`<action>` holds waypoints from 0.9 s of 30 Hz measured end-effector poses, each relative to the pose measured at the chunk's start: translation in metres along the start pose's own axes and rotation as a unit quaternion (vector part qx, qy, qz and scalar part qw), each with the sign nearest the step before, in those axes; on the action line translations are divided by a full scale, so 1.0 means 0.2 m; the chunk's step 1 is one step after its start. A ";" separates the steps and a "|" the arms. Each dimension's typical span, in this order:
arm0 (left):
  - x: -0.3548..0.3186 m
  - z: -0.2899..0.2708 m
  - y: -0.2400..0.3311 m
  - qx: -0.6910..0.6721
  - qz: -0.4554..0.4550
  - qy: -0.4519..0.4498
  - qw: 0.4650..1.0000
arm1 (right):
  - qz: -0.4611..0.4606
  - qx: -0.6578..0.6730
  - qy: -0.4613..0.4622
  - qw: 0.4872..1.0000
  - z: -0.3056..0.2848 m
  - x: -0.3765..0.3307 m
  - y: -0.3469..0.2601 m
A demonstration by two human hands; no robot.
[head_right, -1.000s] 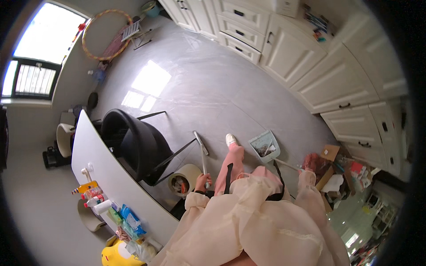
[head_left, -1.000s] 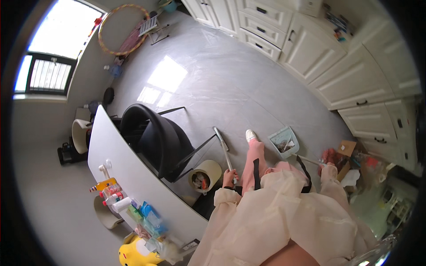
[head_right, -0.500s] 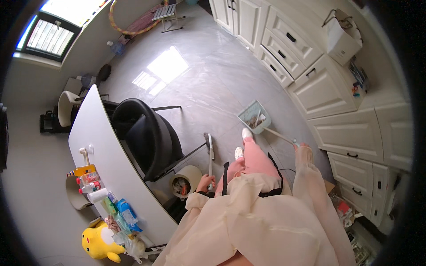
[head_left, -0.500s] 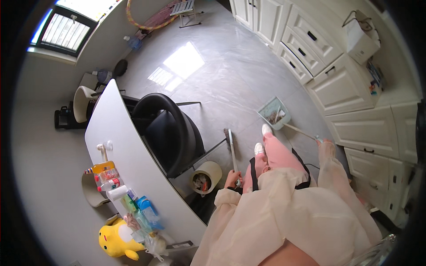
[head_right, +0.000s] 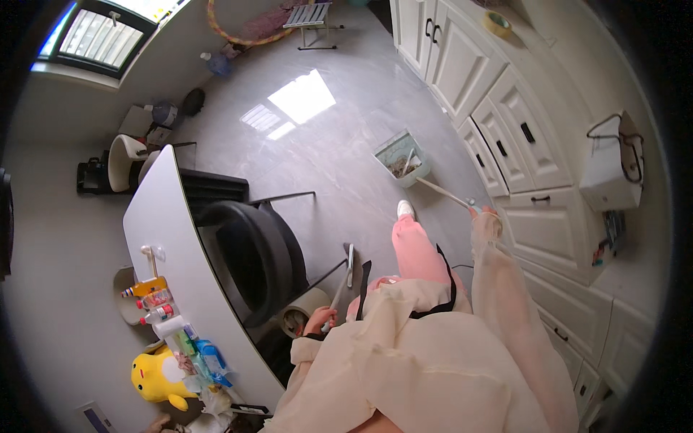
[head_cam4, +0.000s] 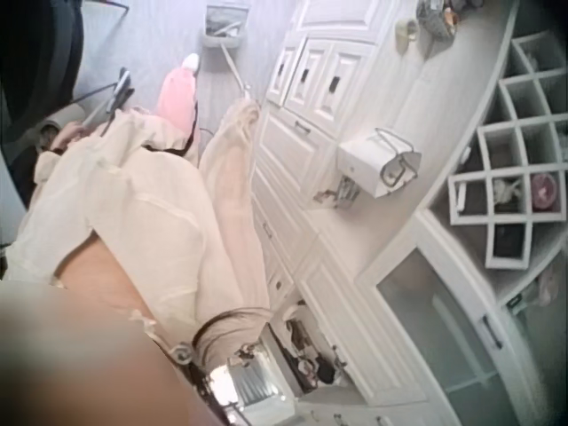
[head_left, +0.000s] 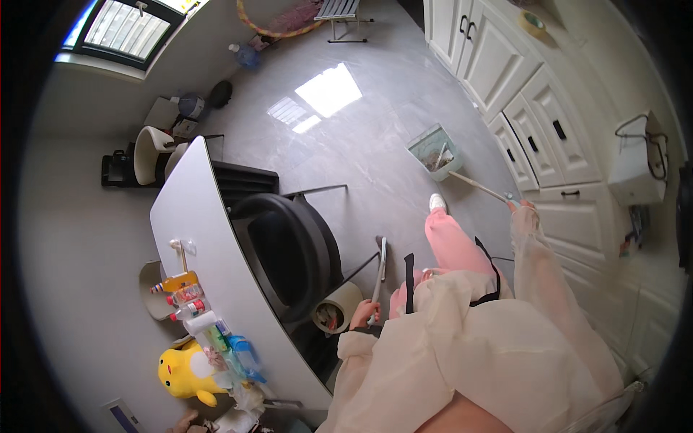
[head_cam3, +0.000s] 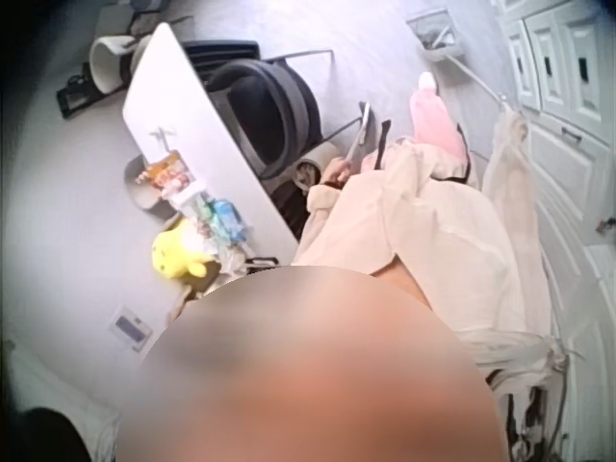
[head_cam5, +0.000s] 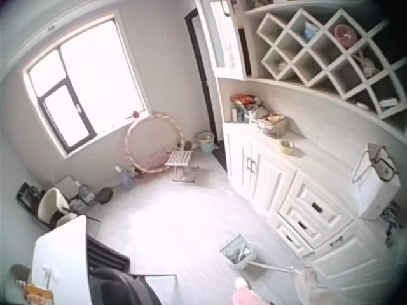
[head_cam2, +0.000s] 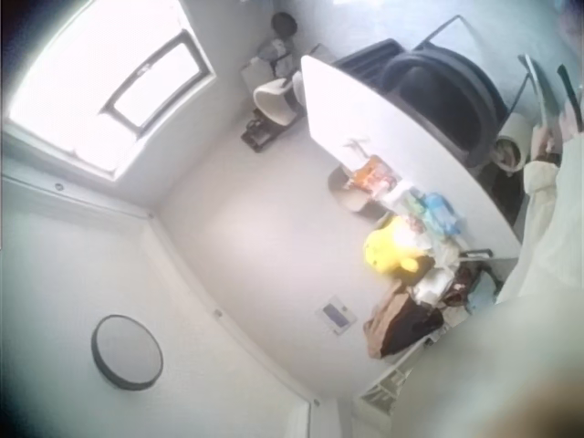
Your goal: Sweep the tiled floor using a broom and a dustpan.
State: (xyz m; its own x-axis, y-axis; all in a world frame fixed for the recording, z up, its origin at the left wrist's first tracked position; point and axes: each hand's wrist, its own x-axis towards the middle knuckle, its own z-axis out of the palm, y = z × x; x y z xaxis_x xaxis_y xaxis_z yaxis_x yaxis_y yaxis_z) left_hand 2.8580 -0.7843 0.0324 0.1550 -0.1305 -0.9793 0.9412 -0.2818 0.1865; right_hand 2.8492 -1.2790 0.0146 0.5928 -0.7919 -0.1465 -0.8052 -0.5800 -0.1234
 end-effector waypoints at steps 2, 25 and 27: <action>-0.07 -0.01 0.19 -0.070 -0.029 0.019 0.997 | -0.012 -0.001 -0.023 1.000 -0.02 0.20 -0.12; 0.36 -0.05 1.93 -0.243 0.153 0.139 0.948 | -0.216 -0.065 -0.070 0.972 -0.38 1.47 -1.94; 0.42 -0.07 2.04 -0.232 0.146 0.126 0.953 | -0.248 -0.080 -0.069 0.963 -0.27 1.68 -2.01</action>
State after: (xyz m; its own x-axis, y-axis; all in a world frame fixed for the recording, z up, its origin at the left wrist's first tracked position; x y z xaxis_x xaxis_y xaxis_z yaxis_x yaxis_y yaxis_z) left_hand 3.2591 -0.8968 0.0250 0.4436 0.1110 -0.8893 0.8690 0.1896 0.4571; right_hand 3.3711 -1.3216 0.0678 0.8921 -0.3837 -0.2386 -0.4079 -0.9110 -0.0600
